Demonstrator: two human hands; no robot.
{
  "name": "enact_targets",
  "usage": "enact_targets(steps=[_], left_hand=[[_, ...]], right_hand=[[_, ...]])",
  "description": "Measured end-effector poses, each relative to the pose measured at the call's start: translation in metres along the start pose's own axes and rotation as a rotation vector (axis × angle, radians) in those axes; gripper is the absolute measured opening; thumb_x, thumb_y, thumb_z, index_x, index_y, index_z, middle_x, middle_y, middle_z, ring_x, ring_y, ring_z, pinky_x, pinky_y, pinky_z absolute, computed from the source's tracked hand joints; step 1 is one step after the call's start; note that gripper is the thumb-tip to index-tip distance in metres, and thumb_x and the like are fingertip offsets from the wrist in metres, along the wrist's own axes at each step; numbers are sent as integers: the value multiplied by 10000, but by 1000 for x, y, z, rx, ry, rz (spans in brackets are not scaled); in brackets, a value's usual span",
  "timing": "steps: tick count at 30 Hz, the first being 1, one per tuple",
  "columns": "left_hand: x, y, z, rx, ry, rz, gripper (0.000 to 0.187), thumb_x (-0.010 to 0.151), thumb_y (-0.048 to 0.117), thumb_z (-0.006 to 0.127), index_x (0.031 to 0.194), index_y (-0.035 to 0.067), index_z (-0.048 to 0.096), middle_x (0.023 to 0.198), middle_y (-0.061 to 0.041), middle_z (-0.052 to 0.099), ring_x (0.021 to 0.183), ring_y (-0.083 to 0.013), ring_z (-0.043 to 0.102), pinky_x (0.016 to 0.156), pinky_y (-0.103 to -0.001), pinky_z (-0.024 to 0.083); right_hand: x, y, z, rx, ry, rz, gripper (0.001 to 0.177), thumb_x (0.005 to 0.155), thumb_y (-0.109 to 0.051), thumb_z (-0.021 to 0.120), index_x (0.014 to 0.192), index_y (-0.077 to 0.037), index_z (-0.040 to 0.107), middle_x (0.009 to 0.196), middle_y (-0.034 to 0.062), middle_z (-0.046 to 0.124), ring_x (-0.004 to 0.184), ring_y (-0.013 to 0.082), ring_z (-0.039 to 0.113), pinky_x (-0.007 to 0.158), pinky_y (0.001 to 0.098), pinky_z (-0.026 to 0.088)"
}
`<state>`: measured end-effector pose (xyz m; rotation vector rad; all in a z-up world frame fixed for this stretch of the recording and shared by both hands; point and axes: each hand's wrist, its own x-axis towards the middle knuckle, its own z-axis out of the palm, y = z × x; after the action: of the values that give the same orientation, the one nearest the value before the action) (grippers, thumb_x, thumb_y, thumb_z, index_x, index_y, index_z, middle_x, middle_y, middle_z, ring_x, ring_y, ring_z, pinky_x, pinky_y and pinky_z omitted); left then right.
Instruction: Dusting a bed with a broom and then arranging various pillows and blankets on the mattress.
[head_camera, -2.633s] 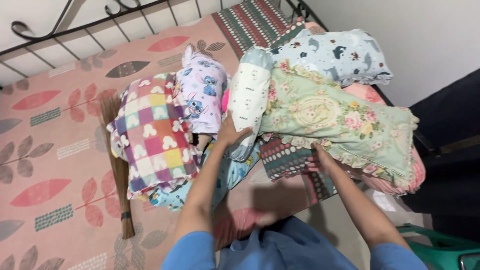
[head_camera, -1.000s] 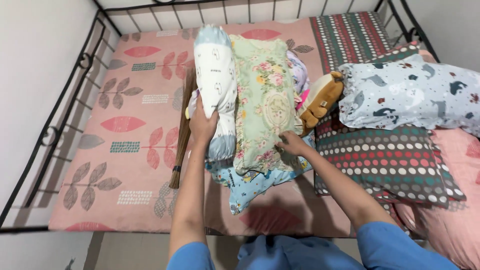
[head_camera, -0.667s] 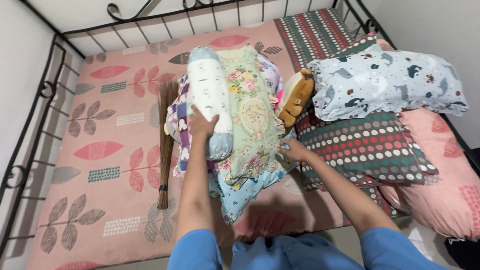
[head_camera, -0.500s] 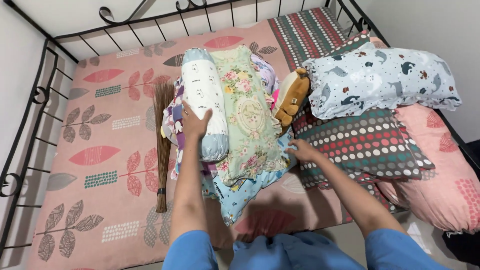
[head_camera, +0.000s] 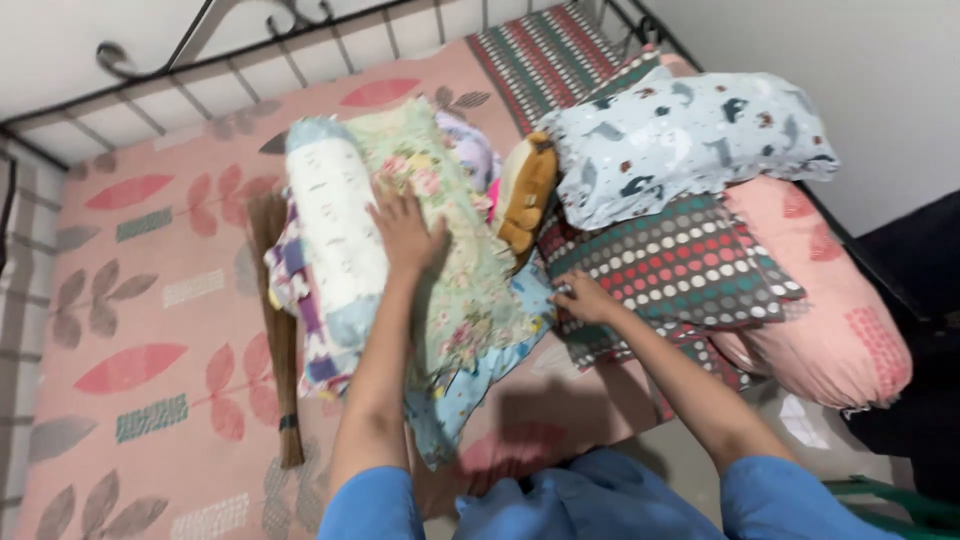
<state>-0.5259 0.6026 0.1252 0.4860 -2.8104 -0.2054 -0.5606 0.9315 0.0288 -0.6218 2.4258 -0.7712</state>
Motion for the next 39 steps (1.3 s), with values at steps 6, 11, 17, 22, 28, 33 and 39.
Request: enact_targets(steps=[6,11,17,22,28,33,39], left_hand=[[20,133,121,-150,-25,540,1057,799,500,759,1639,142,227,1698,-212,130,1556,-451,109,1255,-566,158],[75,240,203,-627,-523,107,1126,824,786,614,1645,168,155,1647,-186,276,1511,-328,321,1238,-492,291],[114,319,223,-1077,-471,-584,1230,690,778,792,1603,131,281,1556,-125,457,1400,-260,488,1150,-436,418],[125,397,229,-1256,-330,-722,985,630,696,887,1300,9,664,1230,-206,697,1184,-307,675,965,-478,549],[81,414,131,-1624,-252,-338,407,788,394,841,1008,58,776,1032,-149,708,957,-256,630,873,-387,495],[16,349,64,-1641,-315,-106,288,760,223,879,1004,115,772,932,-44,766,881,-108,680,838,-318,551],[-23,222,-20,-1421,-199,-8,593,755,295,921,1217,35,655,1135,-185,729,1058,-261,683,921,-452,559]], right_hand=[[-11,119,-32,61,291,34,438,960,-354,646,1329,-120,632,1338,194,552,1284,444,566,1073,560,471],[-37,210,-79,145,486,-15,355,958,-262,633,1277,-112,675,1200,231,595,1183,489,598,1014,553,499],[-97,256,-148,286,529,167,306,930,-311,693,1211,-193,719,1160,161,623,1104,400,657,949,483,547],[-75,283,-169,306,496,248,294,944,-395,708,1192,-238,735,1105,127,662,1050,350,678,912,456,557],[-20,198,-190,1255,341,180,733,1045,-653,351,1494,-75,316,1488,292,482,1281,454,564,969,594,510],[30,110,-227,1705,497,11,776,817,-576,680,1443,-140,542,1447,157,601,1274,349,633,1080,506,553],[87,30,-207,1603,342,42,625,610,-248,684,1201,-44,689,1155,173,753,996,321,740,969,458,583]])
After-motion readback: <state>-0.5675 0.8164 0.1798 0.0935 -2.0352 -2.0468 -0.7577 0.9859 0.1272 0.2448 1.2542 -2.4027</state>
